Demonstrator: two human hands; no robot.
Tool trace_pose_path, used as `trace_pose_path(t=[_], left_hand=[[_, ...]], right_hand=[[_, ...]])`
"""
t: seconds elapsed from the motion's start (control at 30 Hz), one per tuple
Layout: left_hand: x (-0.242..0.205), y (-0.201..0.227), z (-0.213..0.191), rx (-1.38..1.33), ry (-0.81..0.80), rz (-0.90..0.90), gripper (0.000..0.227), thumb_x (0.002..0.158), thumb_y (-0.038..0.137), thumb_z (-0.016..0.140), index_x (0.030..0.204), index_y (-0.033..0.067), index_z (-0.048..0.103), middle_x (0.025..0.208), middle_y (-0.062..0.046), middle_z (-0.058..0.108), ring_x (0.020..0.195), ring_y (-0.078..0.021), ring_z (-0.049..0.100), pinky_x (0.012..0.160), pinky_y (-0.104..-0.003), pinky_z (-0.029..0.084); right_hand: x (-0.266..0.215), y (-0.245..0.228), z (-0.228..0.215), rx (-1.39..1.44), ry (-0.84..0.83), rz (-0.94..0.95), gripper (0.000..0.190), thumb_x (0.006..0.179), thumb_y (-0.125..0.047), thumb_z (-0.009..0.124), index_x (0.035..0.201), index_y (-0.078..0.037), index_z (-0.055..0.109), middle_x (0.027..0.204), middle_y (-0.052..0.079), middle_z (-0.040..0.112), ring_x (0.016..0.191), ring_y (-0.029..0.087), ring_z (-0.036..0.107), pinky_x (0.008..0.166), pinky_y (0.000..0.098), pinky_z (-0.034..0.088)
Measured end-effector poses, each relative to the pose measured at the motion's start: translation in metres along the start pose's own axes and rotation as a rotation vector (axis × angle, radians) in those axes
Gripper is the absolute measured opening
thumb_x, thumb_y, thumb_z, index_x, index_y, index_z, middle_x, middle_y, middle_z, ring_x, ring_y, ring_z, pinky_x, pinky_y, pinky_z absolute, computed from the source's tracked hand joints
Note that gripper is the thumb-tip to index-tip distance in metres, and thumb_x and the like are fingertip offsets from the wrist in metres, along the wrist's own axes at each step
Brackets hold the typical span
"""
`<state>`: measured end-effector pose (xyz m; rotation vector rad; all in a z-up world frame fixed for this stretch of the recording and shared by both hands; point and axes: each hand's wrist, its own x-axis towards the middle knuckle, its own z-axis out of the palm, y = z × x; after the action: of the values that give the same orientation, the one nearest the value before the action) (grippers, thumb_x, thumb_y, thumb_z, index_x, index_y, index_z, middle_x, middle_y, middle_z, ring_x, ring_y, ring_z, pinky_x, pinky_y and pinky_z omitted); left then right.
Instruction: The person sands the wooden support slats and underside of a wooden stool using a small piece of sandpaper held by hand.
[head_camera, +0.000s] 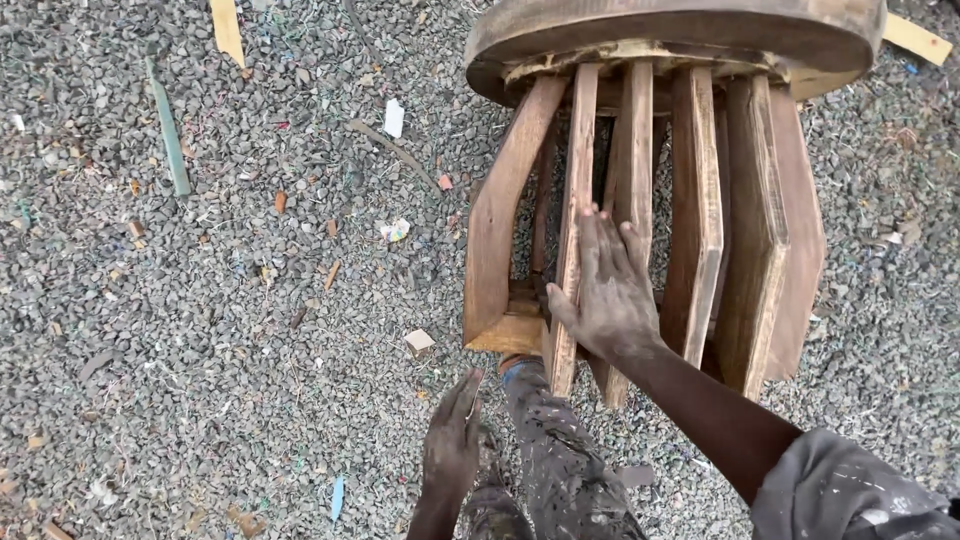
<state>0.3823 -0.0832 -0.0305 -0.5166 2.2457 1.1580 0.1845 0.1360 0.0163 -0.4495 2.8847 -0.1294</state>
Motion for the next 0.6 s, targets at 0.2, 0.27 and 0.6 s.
trace_pose_path(t=[0.2,0.27,0.6], left_hand=[[-0.051,-0.024,0.007,0.006,-0.085,-0.029,0.054,0.103,0.040,0.035,0.156,0.0386,0.036,0.167,0.006,0.035,0.143,-0.0182,0.051,0.108,-0.051,0.053],[-0.079,-0.036,-0.001,0.028,-0.104,-0.023,0.058,0.101,0.052,0.026,0.157,0.0396,0.033,0.166,0.004,0.036,0.141,-0.0214,0.056,0.101,-0.058,0.059],[-0.121,-0.118,0.057,-0.037,-0.128,0.051,0.050,0.096,0.054,0.047,0.140,0.0395,0.065,0.142,-0.001,0.071,0.130,-0.0234,0.069,0.108,-0.040,0.056]], right_hand=[[-0.133,-0.075,0.030,0.229,-0.243,0.295,0.127,0.088,-0.052,0.068,0.158,-0.006,-0.028,0.166,0.023,0.025,0.158,0.033,0.015,0.130,0.0415,-0.010],[-0.171,-0.100,0.046,0.379,-0.471,0.476,0.149,0.080,-0.052,0.085,0.157,-0.018,-0.037,0.166,0.019,0.026,0.162,0.033,0.001,0.129,0.0430,-0.015],[-0.339,-0.203,0.297,2.010,-0.011,1.073,0.085,0.093,-0.060,0.037,0.160,-0.008,0.029,0.164,0.017,0.033,0.146,0.038,0.035,0.119,0.0534,0.027]])
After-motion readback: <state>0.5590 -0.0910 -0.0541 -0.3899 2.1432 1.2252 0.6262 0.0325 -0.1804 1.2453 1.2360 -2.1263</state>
